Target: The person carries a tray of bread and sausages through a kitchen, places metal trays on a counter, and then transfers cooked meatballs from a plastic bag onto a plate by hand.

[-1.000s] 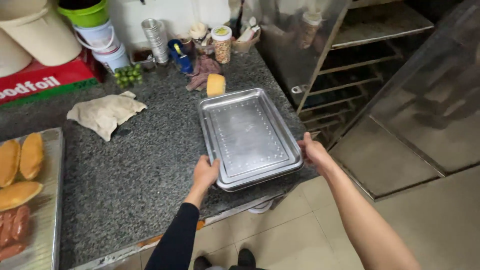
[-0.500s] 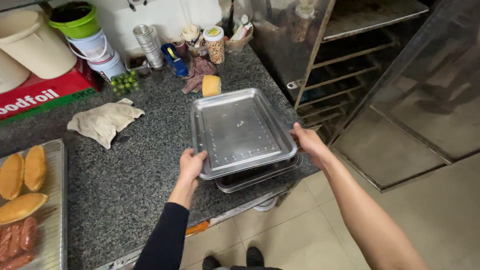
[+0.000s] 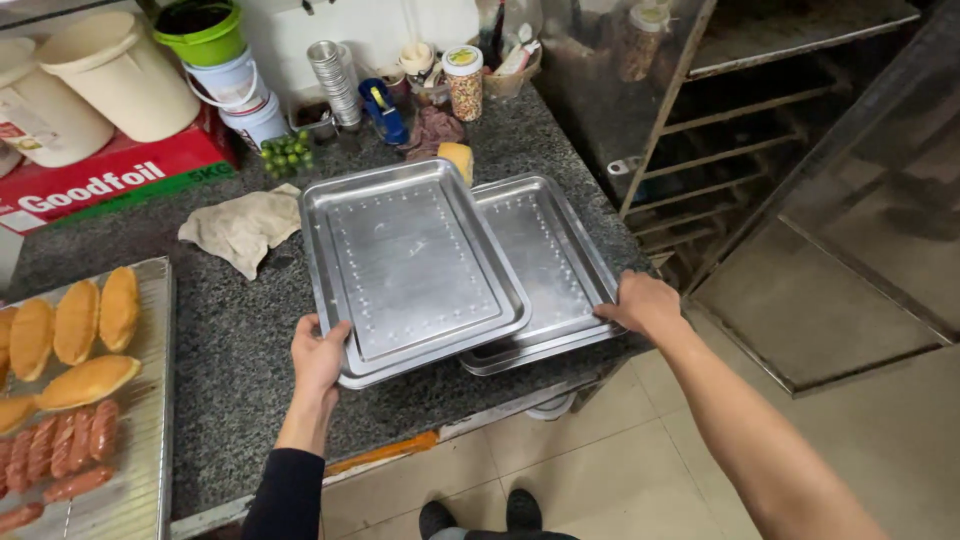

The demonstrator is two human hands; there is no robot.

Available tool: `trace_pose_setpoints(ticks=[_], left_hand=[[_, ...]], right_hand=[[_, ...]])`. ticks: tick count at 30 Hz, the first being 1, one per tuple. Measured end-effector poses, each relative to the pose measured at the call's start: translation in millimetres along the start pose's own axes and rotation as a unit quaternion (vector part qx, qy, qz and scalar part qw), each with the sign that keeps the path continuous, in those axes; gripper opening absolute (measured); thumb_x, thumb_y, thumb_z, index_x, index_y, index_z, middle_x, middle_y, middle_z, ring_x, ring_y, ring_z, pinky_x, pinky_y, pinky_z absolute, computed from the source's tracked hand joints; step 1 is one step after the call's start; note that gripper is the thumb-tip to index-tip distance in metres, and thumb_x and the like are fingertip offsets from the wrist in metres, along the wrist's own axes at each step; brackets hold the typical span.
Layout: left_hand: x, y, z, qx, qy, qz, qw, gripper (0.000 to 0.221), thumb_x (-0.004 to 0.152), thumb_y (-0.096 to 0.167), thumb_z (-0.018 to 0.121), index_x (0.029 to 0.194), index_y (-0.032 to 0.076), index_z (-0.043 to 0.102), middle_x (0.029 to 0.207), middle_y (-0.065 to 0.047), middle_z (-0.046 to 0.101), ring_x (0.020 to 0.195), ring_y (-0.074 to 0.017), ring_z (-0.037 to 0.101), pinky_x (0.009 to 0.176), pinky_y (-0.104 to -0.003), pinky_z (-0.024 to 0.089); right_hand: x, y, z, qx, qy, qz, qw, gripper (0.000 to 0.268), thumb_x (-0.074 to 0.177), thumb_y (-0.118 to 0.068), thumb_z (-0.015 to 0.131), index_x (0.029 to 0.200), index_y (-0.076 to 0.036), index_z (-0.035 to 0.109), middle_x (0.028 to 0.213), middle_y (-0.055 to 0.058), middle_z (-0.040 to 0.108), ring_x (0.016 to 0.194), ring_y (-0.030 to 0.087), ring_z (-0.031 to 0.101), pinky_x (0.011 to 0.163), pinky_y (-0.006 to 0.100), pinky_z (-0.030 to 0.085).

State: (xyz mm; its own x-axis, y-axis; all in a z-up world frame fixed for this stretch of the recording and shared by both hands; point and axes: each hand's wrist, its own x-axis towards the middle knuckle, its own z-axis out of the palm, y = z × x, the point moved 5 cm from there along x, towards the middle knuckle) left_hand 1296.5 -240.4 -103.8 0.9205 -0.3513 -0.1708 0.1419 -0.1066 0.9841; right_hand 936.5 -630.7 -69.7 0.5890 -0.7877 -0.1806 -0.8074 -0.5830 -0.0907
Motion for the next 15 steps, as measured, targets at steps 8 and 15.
trace_pose_setpoints(ticks=[8, 15], left_hand=[[-19.5, -7.9, -23.4, -0.054, 0.016, -0.011, 0.998, 0.024, 0.090, 0.006, 0.070, 0.108, 0.005, 0.055, 0.091, -0.009, 0.072, 0.077, -0.0165, 0.068, 0.067, -0.032, 0.055], [-21.8, -3.6, -33.3, -0.044, 0.025, -0.019, 0.999, 0.025, 0.090, 0.007, 0.071, 0.110, 0.004, 0.056, 0.091, -0.012, 0.072, 0.074, -0.0177, 0.068, 0.065, -0.033, 0.054]], right_hand=[[22.9, 23.6, 34.9, 0.058, -0.105, 0.023, 0.993, 0.046, 0.083, -0.048, 0.073, 0.104, -0.006, 0.076, 0.112, 0.020, 0.076, 0.100, 0.036, 0.072, 0.088, 0.047, 0.058], [18.8, 9.9, 18.9, 0.610, -0.085, 0.039, 0.787, 0.021, 0.091, -0.025, 0.055, 0.098, -0.006, 0.061, 0.089, 0.005, 0.068, 0.074, 0.019, 0.069, 0.065, 0.039, 0.061]])
